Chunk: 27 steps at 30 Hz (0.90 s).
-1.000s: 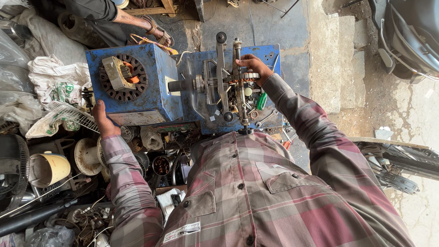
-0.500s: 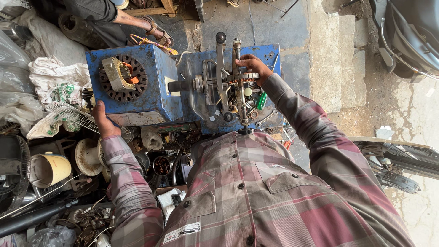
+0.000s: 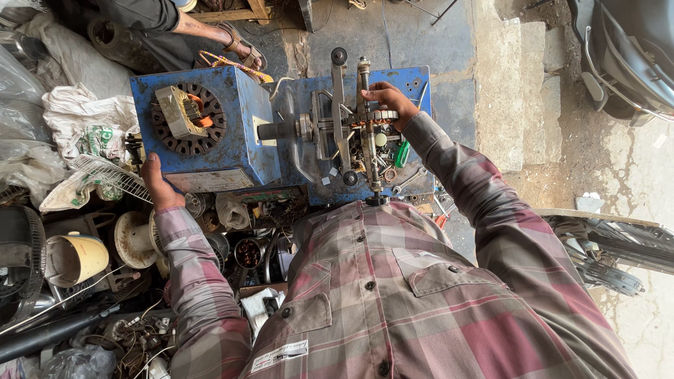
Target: The person operates a blue motor rewinding machine, repeatedly turning a vertical threaded rod to wind copper wire onto a stator core. The person uses both hands to control the winding mechanism and occasionally adjusts the stator core.
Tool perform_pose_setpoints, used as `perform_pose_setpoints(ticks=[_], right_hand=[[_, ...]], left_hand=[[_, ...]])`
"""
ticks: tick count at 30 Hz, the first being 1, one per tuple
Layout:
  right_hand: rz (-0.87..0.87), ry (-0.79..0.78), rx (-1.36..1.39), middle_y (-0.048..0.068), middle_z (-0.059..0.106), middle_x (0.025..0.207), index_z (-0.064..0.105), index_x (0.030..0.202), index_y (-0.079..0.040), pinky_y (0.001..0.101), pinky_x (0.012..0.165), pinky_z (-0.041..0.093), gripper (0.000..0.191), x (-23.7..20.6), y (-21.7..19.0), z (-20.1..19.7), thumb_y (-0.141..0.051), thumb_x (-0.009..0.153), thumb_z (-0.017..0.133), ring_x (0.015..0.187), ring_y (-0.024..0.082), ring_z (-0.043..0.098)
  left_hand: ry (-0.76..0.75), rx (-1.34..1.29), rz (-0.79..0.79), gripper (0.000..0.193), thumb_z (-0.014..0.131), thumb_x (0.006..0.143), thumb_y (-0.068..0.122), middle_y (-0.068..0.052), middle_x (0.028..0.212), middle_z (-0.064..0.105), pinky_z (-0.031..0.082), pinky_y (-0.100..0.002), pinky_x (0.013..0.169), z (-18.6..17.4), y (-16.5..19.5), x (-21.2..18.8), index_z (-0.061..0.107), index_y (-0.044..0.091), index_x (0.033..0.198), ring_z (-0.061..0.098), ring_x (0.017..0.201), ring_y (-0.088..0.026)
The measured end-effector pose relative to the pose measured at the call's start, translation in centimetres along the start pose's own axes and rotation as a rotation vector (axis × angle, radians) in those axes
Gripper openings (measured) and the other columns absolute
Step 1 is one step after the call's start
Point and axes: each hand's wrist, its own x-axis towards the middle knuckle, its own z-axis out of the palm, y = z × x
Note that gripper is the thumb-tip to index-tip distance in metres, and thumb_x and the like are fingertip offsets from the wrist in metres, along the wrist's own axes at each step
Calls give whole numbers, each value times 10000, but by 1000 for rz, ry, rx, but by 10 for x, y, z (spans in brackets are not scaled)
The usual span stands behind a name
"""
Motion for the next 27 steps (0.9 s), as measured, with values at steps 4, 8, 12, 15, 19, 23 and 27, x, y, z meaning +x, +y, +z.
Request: perform_pose_setpoints(ticks=[4,8,12,15,19,23,27], right_hand=[[-10,-8,-13,109,661,1133,572,1330,-30,327,781,550,732,-2,-1,1,-359,756,886,920,194,632],[-4,-1,0,116,653,1156,560,1336,-42,346,787,542,746,-4,-2,1,-355,740,882,919,208,623],[-8,11,-32,113,658,1170,566,1350,-38,327,786,543,742,-4,-3,2,-357,758,878,927,194,627],[-6,1,-6,118,656,1146,561,1347,-32,331,764,555,737,-4,-3,3,-339,759,882,911,198,634],[13,-8,37,121,657,1107,546,1335,-32,341,757,579,737,-6,-4,4,-321,747,884,889,205,647],[6,-4,26,114,658,1102,547,1340,-28,333,751,585,736,-6,-5,4,-321,755,884,882,196,653],[2,-26,62,115,649,1088,540,1338,-16,336,734,593,737,-6,-5,3,-308,757,887,861,195,659]], left_hand=[[5,7,-10,1038,796,736,696,-152,1394,426,439,-557,1124,-1,-1,0,384,67,1452,455,1374,-336],[16,20,-16,1058,792,726,703,-163,1418,409,424,-570,1126,0,-2,0,372,73,1465,435,1388,-345],[37,52,-21,1065,778,733,702,-165,1444,397,399,-575,1127,0,-1,0,371,72,1489,414,1401,-348],[6,31,-12,1069,780,747,705,-185,1442,400,417,-590,1141,0,-1,0,365,53,1486,429,1410,-370],[34,47,-43,1092,767,718,716,-167,1422,390,431,-590,1102,0,0,0,320,83,1487,427,1387,-354],[22,32,-29,1077,777,732,709,-166,1413,406,443,-571,1109,1,0,0,342,70,1482,448,1380,-347],[6,6,-13,1029,784,763,688,-163,1412,416,440,-557,1127,1,0,0,378,58,1468,455,1378,-336]])
